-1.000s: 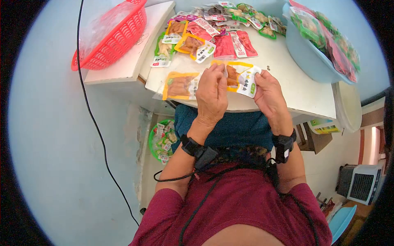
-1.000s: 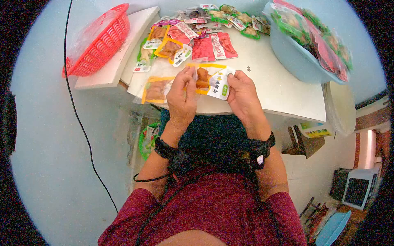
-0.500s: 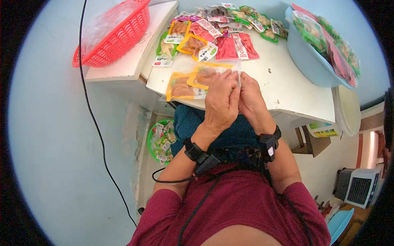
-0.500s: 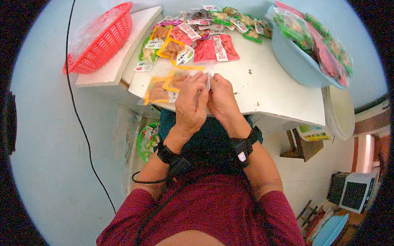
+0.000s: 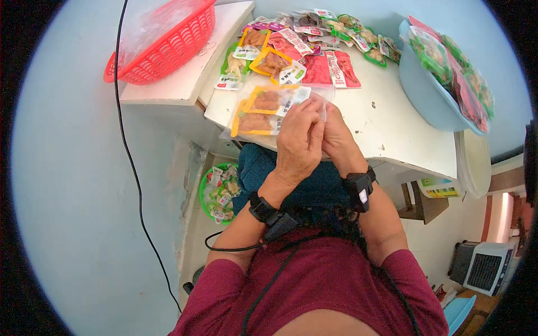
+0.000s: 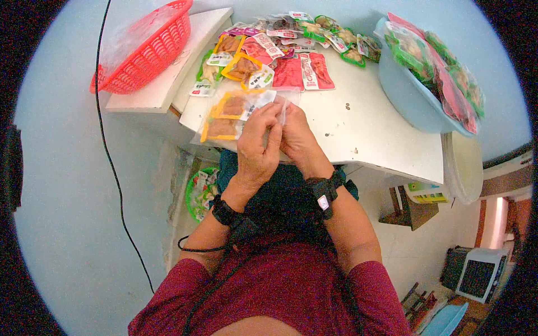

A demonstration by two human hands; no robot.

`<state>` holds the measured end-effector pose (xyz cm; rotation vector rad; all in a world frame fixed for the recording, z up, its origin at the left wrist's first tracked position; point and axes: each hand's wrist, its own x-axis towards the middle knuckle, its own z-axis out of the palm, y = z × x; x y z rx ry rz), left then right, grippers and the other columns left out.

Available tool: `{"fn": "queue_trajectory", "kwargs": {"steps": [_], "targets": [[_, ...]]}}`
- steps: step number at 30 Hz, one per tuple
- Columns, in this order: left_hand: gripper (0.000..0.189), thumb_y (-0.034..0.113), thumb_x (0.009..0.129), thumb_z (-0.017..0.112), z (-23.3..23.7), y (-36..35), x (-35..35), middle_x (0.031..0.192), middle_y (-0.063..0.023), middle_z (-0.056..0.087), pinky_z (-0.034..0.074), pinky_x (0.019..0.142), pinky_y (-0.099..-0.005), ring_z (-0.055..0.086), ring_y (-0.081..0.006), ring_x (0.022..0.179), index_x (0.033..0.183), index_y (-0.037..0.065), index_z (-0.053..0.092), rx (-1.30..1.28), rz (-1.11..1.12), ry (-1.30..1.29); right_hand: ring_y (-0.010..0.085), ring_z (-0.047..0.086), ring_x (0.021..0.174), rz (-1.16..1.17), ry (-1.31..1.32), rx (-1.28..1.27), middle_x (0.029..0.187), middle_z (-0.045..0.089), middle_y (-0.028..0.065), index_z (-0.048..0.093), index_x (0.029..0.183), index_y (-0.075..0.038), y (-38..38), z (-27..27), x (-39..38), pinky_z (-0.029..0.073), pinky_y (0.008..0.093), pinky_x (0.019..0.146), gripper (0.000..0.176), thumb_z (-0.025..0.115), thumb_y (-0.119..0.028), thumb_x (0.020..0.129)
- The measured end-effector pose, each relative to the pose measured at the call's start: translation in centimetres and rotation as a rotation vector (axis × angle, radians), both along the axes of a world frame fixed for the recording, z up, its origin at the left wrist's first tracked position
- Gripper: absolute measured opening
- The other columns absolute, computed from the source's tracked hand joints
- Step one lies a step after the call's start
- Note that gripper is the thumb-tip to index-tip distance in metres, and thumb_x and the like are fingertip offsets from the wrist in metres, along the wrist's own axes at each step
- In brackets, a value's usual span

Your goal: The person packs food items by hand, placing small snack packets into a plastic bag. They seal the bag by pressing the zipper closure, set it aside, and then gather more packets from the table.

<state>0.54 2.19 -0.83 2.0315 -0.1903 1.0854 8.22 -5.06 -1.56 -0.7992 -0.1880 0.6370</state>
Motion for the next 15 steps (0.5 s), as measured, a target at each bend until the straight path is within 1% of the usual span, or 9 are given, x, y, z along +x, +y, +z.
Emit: {"fn": "queue_trajectory", "kwargs": {"steps": [3, 6, 8, 11, 14, 15], "targets": [[0.01, 0.009, 0.09, 0.056, -0.3, 0.4, -0.2, 0.119, -0.0188, 0.061, 0.04, 0.102, -0.0443, 0.055, -0.0364, 0.117, 0.097, 0.001, 0.055, 0.015, 0.007, 0.013, 0.0127, 0.059, 0.077, -0.076, -0.093, -0.089, 0.09, 0.062, 0.004, 0.059, 0.103, -0.003, 0.4, -0.1, -0.2, 0.052, 0.025, 0.067, 0.016, 0.062, -0.005, 0.087], [0.015, 0.011, 0.091, 0.054, -0.2, 1.1, -0.7, 0.119, -0.0196, 0.061, 0.04, 0.101, -0.0438, 0.055, -0.0359, 0.117, 0.101, 0.001, 0.056, 0.065, 0.046, 0.025, 0.0126, 0.059, 0.074, -0.138, -0.061, -0.176, 0.086, 0.062, 0.0041, 0.059, 0.101, -0.001, 0.9, 0.0, -0.3, 0.051, 0.0244, 0.064, 0.016, 0.064, -0.003, 0.085], [0.019, 0.013, 0.092, 0.053, 0.0, 1.7, -1.1, 0.119, -0.0204, 0.06, 0.041, 0.1, -0.0434, 0.054, -0.0359, 0.117, 0.106, 0.0, 0.056, 0.088, 0.083, 0.033, 0.0132, 0.059, 0.069, -0.196, -0.1, -0.224, 0.083, 0.062, 0.0049, 0.059, 0.098, -0.001, 1.3, -0.6, -0.2, 0.05, 0.0248, 0.059, 0.014, 0.064, -0.003, 0.085], [0.026, 0.014, 0.093, 0.05, -1.1, 2.7, -1.0, 0.12, -0.0213, 0.059, 0.04, 0.101, -0.0439, 0.053, -0.037, 0.117, 0.114, -0.001, 0.054, 0.001, 0.149, 0.14, 0.0142, 0.059, 0.062, -0.241, -0.144, -0.293, 0.08, 0.062, 0.0066, 0.057, 0.096, 0.001, 1.8, -0.9, -0.1, 0.049, 0.0255, 0.052, 0.012, 0.064, -0.004, 0.086], [0.03, 0.013, 0.092, 0.051, -2.4, 3.4, -0.9, 0.121, -0.0218, 0.058, 0.037, 0.103, -0.0459, 0.051, -0.0396, 0.119, 0.118, -0.002, 0.053, 0.03, 0.21, 0.168, 0.0156, 0.059, 0.057, -0.26, -0.12, -0.337, 0.079, 0.062, 0.0078, 0.056, 0.096, 0.001, 2.1, -0.3, -0.3, 0.048, 0.026, 0.047, 0.011, 0.062, -0.003, 0.087], [0.03, 0.012, 0.091, 0.052, -2.6, 3.5, -0.9, 0.122, -0.0222, 0.057, 0.036, 0.104, -0.0468, 0.051, -0.0401, 0.119, 0.118, -0.002, 0.053, 0.092, 0.221, 0.144, 0.0161, 0.059, 0.056, -0.265, -0.101, -0.347, 0.078, 0.062, 0.0081, 0.056, 0.096, 0.001, 2.1, 0.0, -0.3, 0.047, 0.0262, 0.046, 0.011, 0.061, -0.003, 0.087]]}}
